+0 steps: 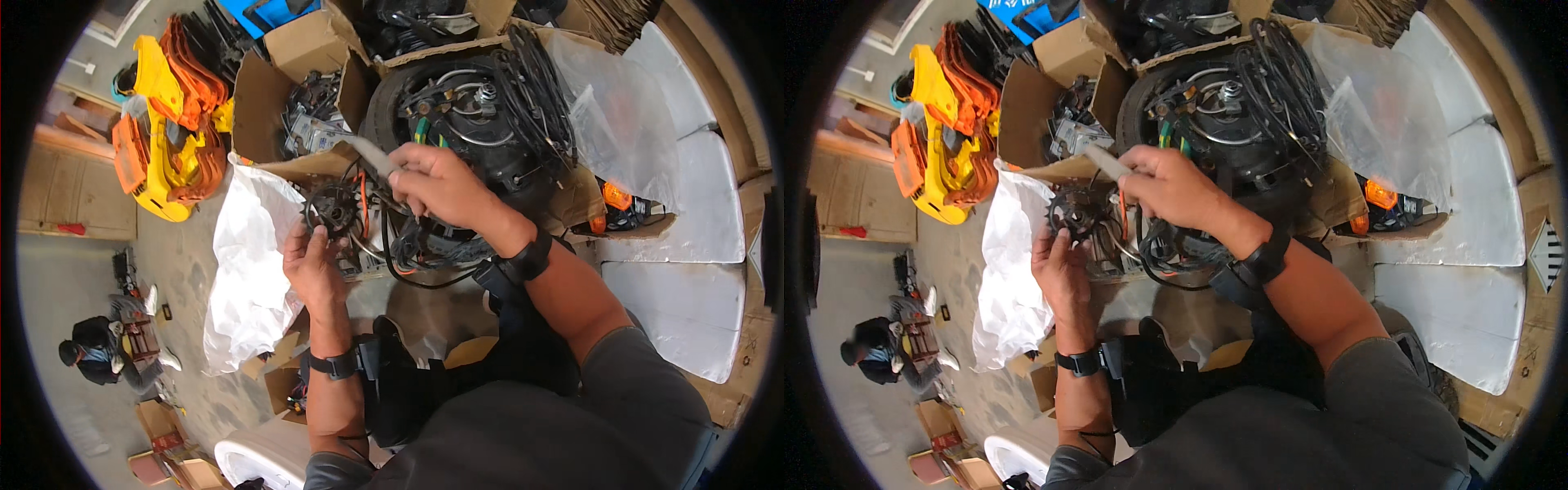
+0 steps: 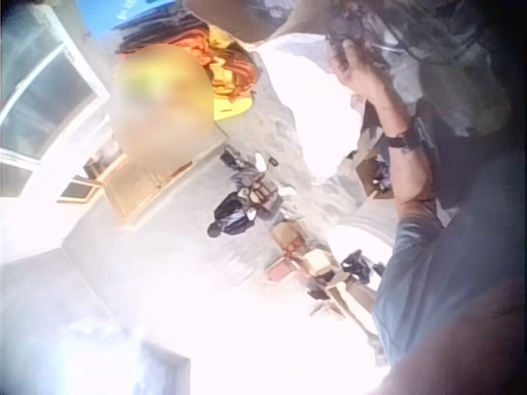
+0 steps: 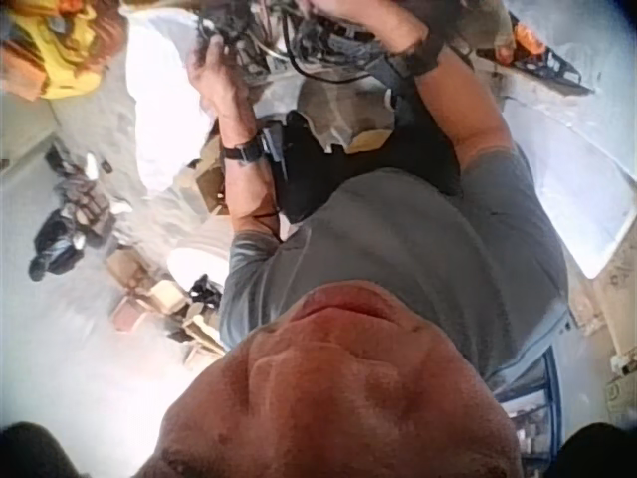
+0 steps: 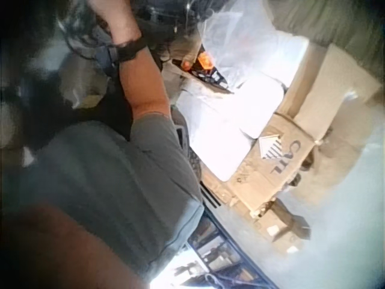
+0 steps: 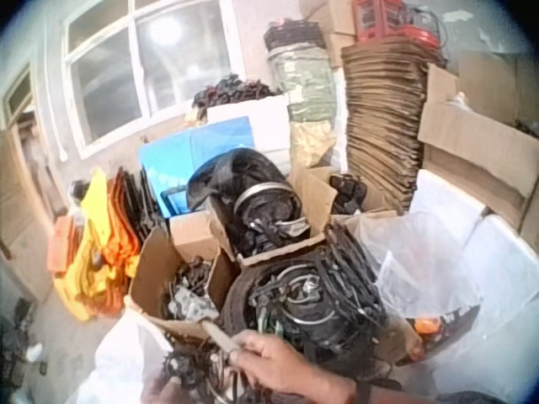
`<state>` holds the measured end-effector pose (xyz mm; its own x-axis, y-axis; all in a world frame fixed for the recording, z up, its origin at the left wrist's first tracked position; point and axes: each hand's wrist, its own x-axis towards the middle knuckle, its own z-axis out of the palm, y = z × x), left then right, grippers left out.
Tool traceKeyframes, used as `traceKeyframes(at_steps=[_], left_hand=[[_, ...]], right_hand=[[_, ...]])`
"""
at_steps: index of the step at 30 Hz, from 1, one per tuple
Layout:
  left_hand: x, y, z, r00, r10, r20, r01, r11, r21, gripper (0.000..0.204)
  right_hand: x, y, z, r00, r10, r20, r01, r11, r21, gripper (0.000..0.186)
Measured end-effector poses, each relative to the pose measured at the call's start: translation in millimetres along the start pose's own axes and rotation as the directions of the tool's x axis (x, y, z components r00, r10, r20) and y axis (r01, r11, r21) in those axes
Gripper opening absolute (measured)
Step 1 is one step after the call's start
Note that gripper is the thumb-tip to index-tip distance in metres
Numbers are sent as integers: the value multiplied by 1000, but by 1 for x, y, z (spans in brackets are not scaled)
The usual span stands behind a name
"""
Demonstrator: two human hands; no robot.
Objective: Repairing and inspecting mechanical and electrical components of a motor assembly.
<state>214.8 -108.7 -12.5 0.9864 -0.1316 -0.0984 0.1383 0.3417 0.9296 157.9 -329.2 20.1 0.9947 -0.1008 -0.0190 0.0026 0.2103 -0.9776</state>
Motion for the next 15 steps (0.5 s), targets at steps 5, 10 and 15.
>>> traceKeyframes(at_steps=[5, 10, 15], left_hand=[[17, 6, 34, 981, -126, 149, 138, 988, -68, 25], [27, -8, 61, 986, -148, 78, 155, 983, -100, 24], [27, -20, 75, 981, -139, 134, 147, 988, -46, 23]], right_hand=[[2, -5, -30, 953, -164, -255, 206, 967, 147, 19], [-6, -21, -49, 890, -250, -382, 299, 951, 74, 21], [-13, -25, -69, 899, -226, -376, 265, 963, 55, 22]])
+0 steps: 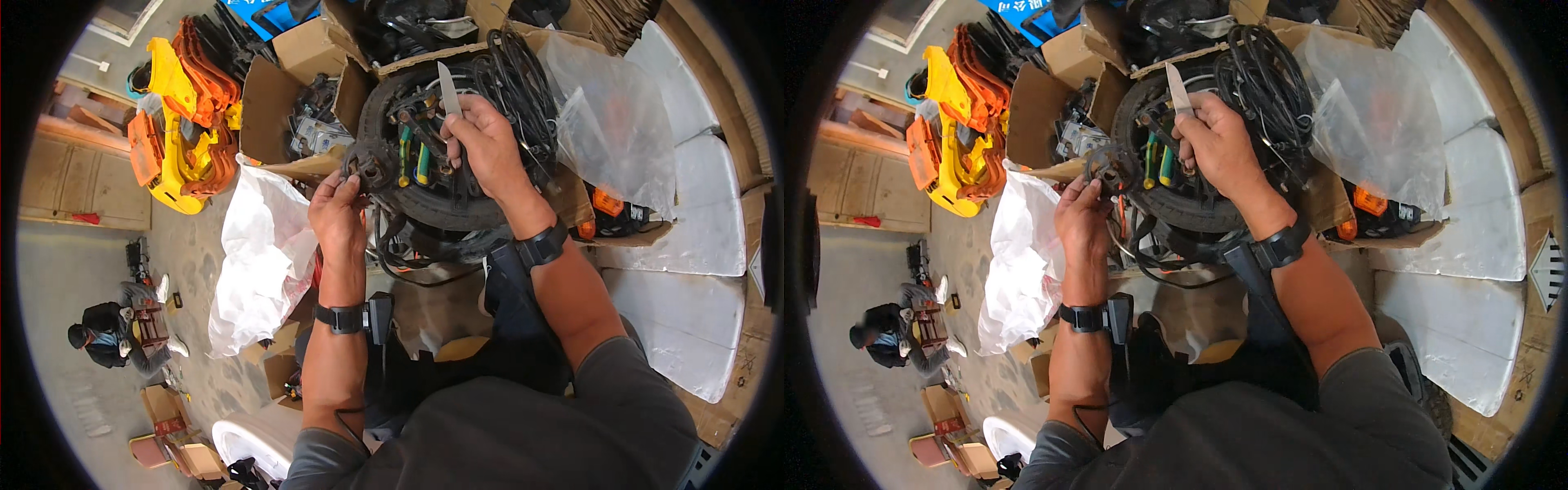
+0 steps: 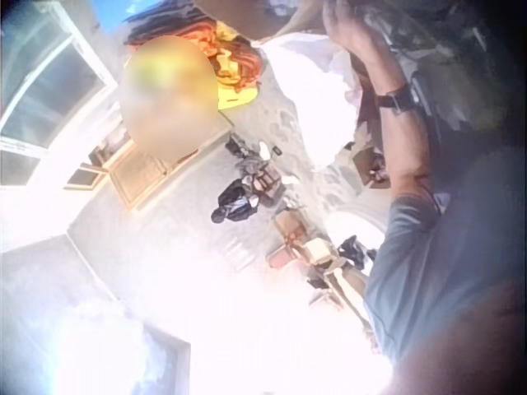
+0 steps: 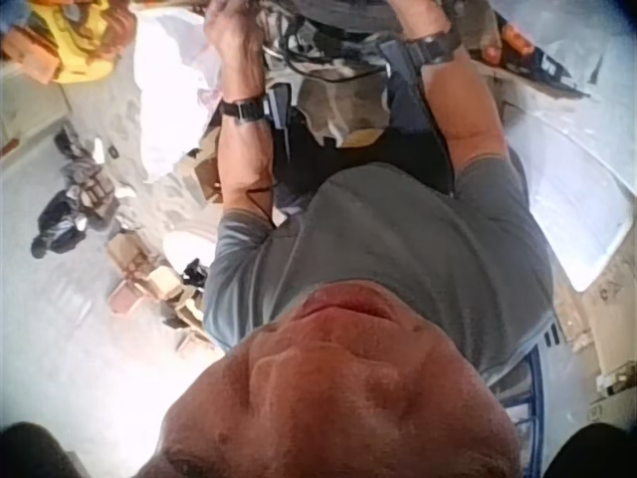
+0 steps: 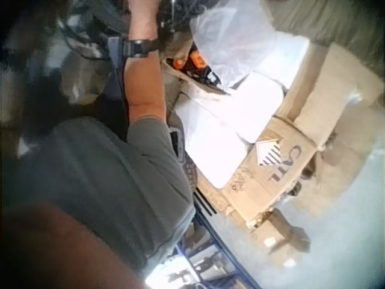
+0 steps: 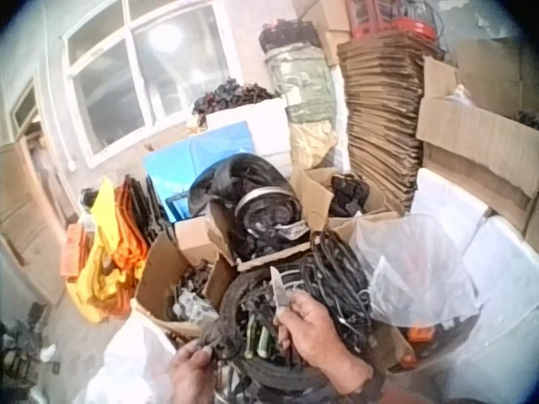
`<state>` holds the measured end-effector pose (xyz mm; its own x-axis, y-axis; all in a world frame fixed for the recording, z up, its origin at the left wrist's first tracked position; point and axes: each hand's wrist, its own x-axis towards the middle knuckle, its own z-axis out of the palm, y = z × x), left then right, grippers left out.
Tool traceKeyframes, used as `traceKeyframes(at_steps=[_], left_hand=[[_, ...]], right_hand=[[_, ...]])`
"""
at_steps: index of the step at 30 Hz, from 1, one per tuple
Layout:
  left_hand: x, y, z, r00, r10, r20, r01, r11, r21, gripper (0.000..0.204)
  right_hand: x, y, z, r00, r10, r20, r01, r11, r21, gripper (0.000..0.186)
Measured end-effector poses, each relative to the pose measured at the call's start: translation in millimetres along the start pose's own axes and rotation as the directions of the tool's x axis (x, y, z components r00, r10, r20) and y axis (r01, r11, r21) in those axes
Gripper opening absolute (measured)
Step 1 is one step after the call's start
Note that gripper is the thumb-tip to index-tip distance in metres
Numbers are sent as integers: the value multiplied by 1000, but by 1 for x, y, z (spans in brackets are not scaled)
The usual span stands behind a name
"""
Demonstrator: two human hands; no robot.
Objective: Repairing and inspecting mechanical and electrical components of a motor assembly.
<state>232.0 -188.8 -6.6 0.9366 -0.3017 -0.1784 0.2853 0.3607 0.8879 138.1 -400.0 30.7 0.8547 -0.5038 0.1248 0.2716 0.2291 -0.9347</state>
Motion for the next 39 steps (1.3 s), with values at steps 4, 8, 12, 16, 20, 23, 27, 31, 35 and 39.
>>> traceKeyframes(at_steps=[4, 8, 12, 16, 20, 23, 27, 31, 35, 39], left_hand=[[-16, 1, 22, 996, -22, 84, 21, 1000, 9, 23], [-25, 2, 43, 979, -30, 201, 49, 994, -93, 22], [-32, 4, 64, 977, 13, 213, 18, 989, -144, 23], [-47, -2, 82, 982, 16, 190, 16, 986, -164, 23], [-62, -40, 67, 967, 147, 206, -230, 854, 467, 25], [-67, -62, 60, 940, 203, 275, -342, 579, 741, 27], [-61, -65, 77, 909, 234, 344, -399, 258, 880, 32], [-51, -68, 84, 919, 206, 336, -366, 132, 921, 28], [-53, -68, 85, 912, 206, 355, -397, 225, 890, 27], [-61, -70, 77, 909, 187, 371, -415, 336, 846, 24]], right_hand=[[-3, -15, -6, 999, 13, 34, -12, 1000, -24, 24], [-8, -19, -12, 988, 1, 152, 53, 934, -353, 28], [-16, -30, -18, 954, 189, 232, -125, 956, -264, 28], [-20, -36, -29, 989, 88, 118, -69, 985, -160, 24], [-17, -39, -43, 998, -28, -50, 29, 1000, 10, 22], [-15, -38, -45, 994, -43, -104, 45, 999, 21, 20], [-17, -37, -42, 994, -57, -97, 62, 997, 47, 19], [-17, -39, -39, 993, -54, -105, 59, 997, 48, 19], [-16, -37, -37, 992, -62, -105, 68, 996, 52, 19], [-17, -36, -36, 993, -54, -102, 56, 998, 24, 20]])
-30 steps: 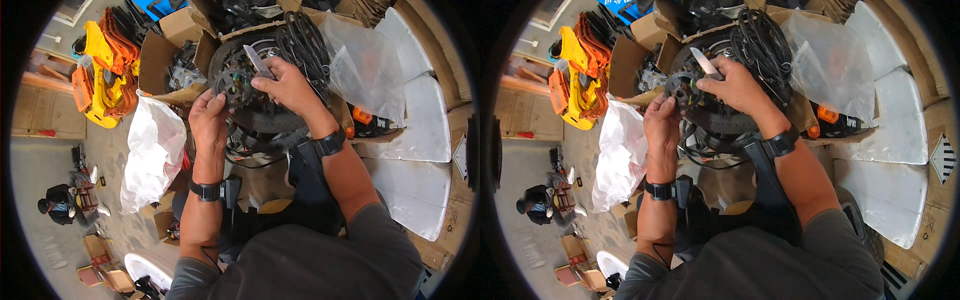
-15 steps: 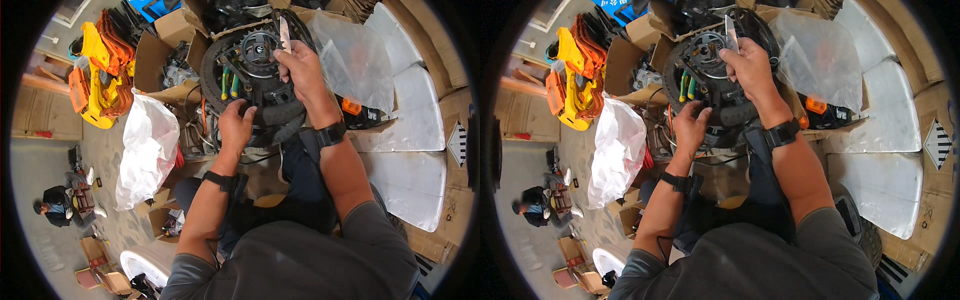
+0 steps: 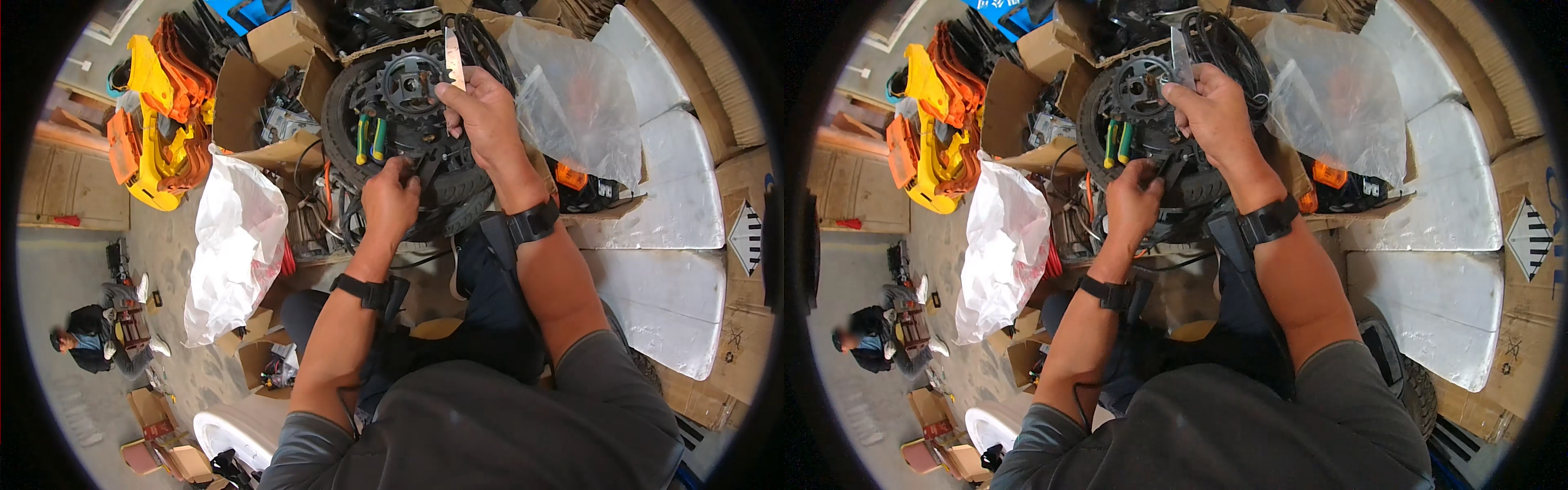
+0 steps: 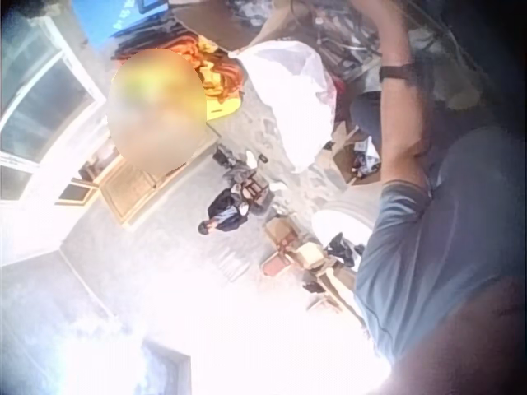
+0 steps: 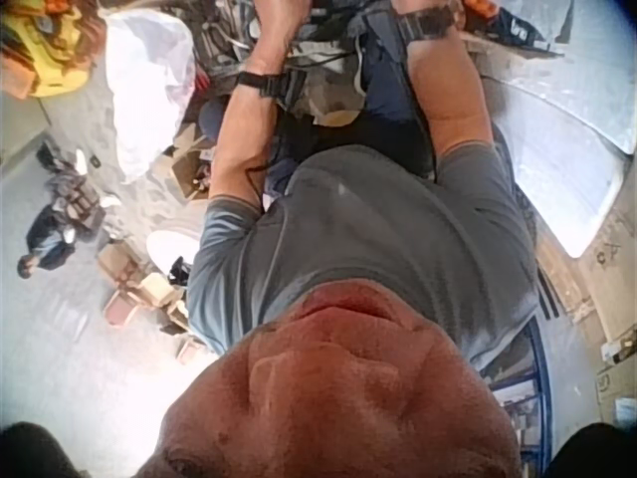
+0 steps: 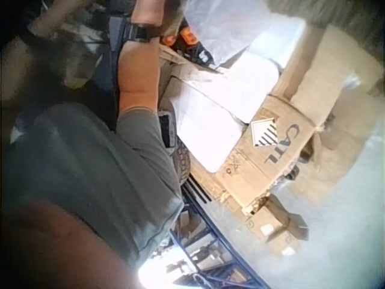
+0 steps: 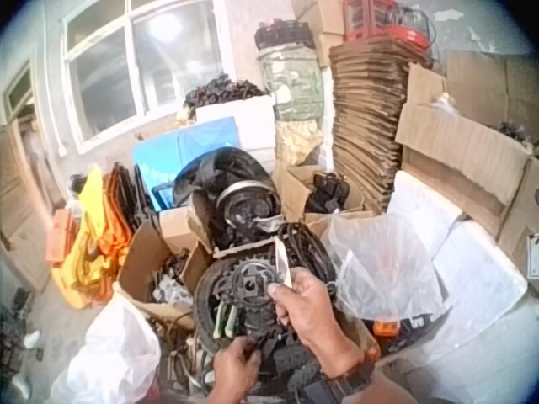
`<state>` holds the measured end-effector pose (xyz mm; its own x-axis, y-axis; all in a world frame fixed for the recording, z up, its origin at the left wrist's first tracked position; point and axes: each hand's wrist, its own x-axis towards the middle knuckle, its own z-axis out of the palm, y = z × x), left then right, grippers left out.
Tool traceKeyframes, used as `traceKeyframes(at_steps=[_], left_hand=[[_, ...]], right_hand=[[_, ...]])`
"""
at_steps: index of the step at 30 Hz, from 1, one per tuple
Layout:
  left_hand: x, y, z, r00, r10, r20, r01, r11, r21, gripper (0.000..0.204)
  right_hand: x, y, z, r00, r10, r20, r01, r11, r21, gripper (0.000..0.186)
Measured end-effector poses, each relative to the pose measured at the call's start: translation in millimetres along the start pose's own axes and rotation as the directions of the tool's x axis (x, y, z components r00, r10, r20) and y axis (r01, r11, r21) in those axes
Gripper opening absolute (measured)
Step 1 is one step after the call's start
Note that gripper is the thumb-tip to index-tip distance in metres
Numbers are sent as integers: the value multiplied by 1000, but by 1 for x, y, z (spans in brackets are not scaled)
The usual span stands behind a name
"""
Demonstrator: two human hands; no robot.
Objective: Repairing and inspecting mechanical and electrical components of a motor assembly.
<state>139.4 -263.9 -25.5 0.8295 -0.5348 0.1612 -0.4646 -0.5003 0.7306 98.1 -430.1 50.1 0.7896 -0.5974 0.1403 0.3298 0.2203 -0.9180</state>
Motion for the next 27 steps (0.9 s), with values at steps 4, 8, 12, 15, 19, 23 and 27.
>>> traceKeyframes(at_steps=[4, 8, 12, 15, 19, 23, 27], left_hand=[[-5, -5, -10, 998, -61, 0, 61, 986, -152, 25], [-12, -36, -17, 996, -92, 10, 87, 896, -436, 27], [-33, -39, -48, 940, -323, 109, 304, 645, -701, 41], [-49, -34, -78, 920, -377, 107, 321, 571, -756, 53], [-65, -41, -95, 950, -291, 108, 261, 561, -786, 48], [-84, -32, -116, 927, -358, 110, 294, 516, -805, 36], [-101, -42, -124, 918, -387, 93, 279, 461, -842, 30]], right_hand=[[1, 2, 3, 1000, 20, 23, -19, 999, -29, 20], [2, 5, 7, 998, 55, 38, -54, 998, -38, 20], [-1, 8, 16, 983, 127, 131, -114, 988, -104, 19], [-13, 13, 40, 949, 228, 219, -182, 960, -211, 19], [-32, 23, 64, 863, 327, 384, -226, 931, -286, 19], [-48, 45, 90, 804, 315, 504, -88, 902, -423, 20], [-48, 53, 102, 772, 300, 560, -78, 920, -385, 19]])
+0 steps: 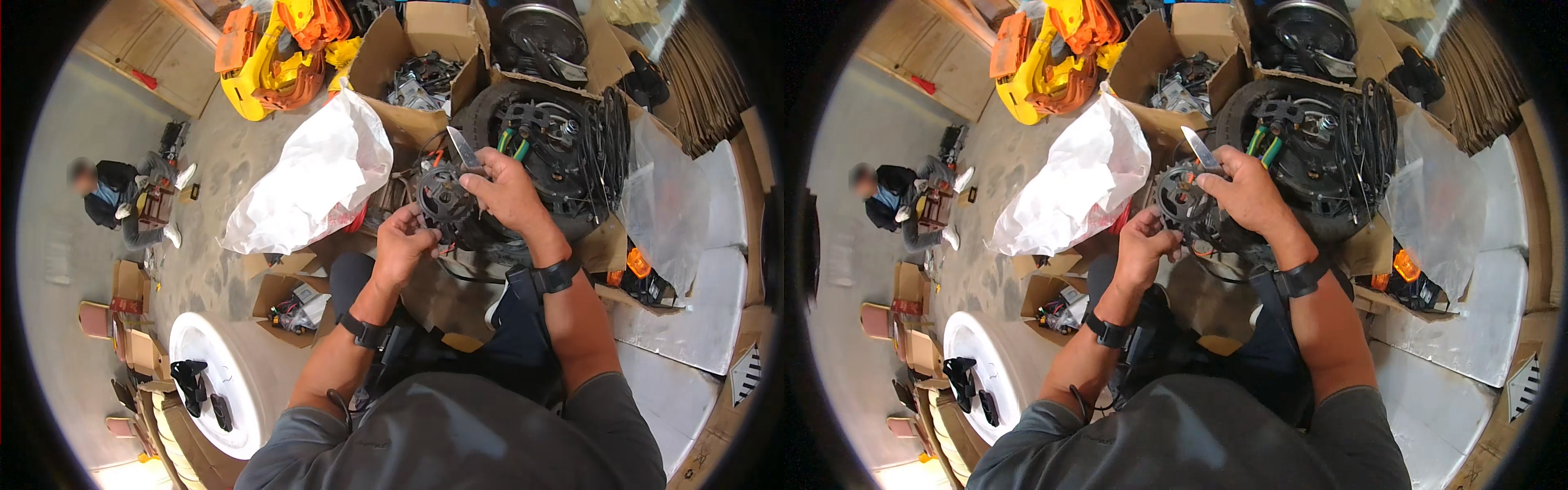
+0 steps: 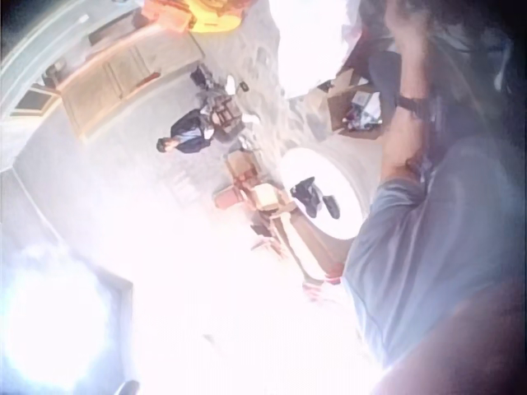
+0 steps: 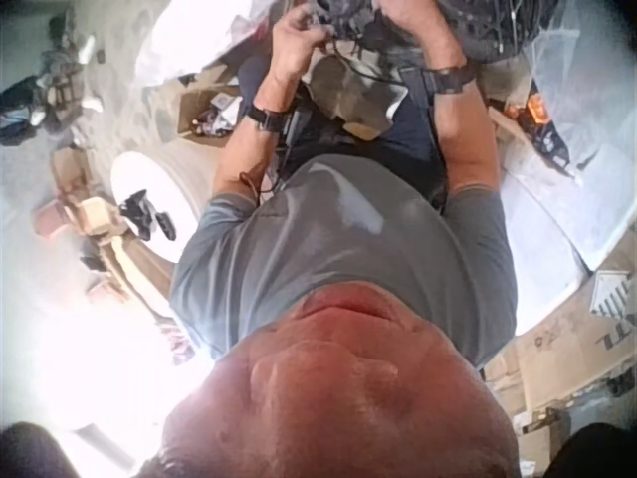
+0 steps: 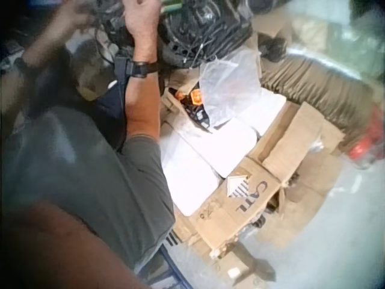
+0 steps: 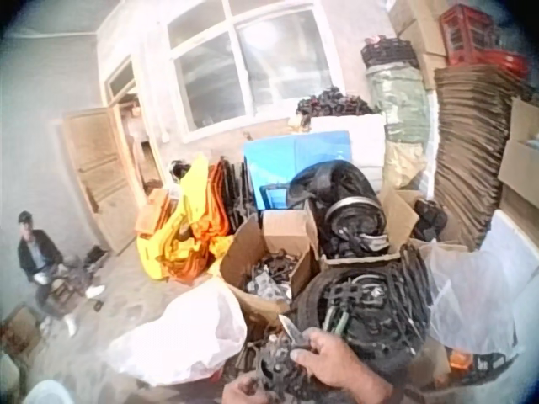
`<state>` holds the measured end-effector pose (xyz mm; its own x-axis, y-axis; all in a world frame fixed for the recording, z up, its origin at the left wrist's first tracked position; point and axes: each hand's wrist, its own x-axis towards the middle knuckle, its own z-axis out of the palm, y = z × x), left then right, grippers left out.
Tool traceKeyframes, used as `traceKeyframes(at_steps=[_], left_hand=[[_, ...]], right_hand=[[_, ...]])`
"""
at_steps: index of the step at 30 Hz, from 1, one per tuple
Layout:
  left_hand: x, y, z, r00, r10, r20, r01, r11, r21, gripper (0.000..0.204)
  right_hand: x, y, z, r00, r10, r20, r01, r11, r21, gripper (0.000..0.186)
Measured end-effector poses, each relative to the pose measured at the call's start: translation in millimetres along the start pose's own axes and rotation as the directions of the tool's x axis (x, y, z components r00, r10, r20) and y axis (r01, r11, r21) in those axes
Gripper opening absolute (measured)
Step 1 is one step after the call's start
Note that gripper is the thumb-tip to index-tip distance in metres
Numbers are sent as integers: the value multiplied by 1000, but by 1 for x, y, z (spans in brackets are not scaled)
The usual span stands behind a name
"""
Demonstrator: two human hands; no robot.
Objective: Repairing and inspecting mechanical and electrical components of a motor assembly.
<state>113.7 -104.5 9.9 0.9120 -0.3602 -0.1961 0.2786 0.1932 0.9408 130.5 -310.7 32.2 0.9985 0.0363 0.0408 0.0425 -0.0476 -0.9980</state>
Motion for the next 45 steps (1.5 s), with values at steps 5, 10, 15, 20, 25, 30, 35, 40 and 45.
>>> traceKeyframes(at_steps=[5, 10, 15, 20, 25, 30, 35, 40, 45], left_hand=[[-4, -7, -15, 1000, 5, -12, -6, 995, -98, 35], [-1, -6, -8, 997, 16, -81, -32, 977, -211, 18], [9, -24, -15, 993, 28, -116, -45, 989, -142, 17], [13, -33, -22, 987, 6, -161, -35, 983, -179, 16], [17, -35, -28, 979, 15, -205, -52, 983, -175, 13], [16, -36, -29, 970, -10, -243, -50, 969, -241, 5], [9, -49, -21, 968, -119, -221, 52, 956, -289, 6], [-17, -88, -15, 946, -316, -68, 295, 930, -218, 9], [-35, -110, -6, 898, -438, 31, 436, 884, -170, 10]], right_hand=[[1, -8, 7, 1000, 19, 24, -19, 999, 34, 15], [1, 1, 11, 1000, 6, 25, -6, 1000, -29, 16], [0, 11, 16, 994, -92, 58, 96, 993, -72, 17], [5, 10, 12, 996, 27, 90, -21, 998, -65, 18], [12, 10, 8, 992, 105, 74, -104, 994, -18, 24], [14, 23, 13, 990, 73, 124, -74, 997, 0, 25], [16, 36, 18, 991, 35, 130, -34, 999, -11, 26], [18, 24, 4, 997, 74, 11, -75, 993, 96, 24], [24, 25, -3, 996, 76, -38, -68, 979, 190, 23]])
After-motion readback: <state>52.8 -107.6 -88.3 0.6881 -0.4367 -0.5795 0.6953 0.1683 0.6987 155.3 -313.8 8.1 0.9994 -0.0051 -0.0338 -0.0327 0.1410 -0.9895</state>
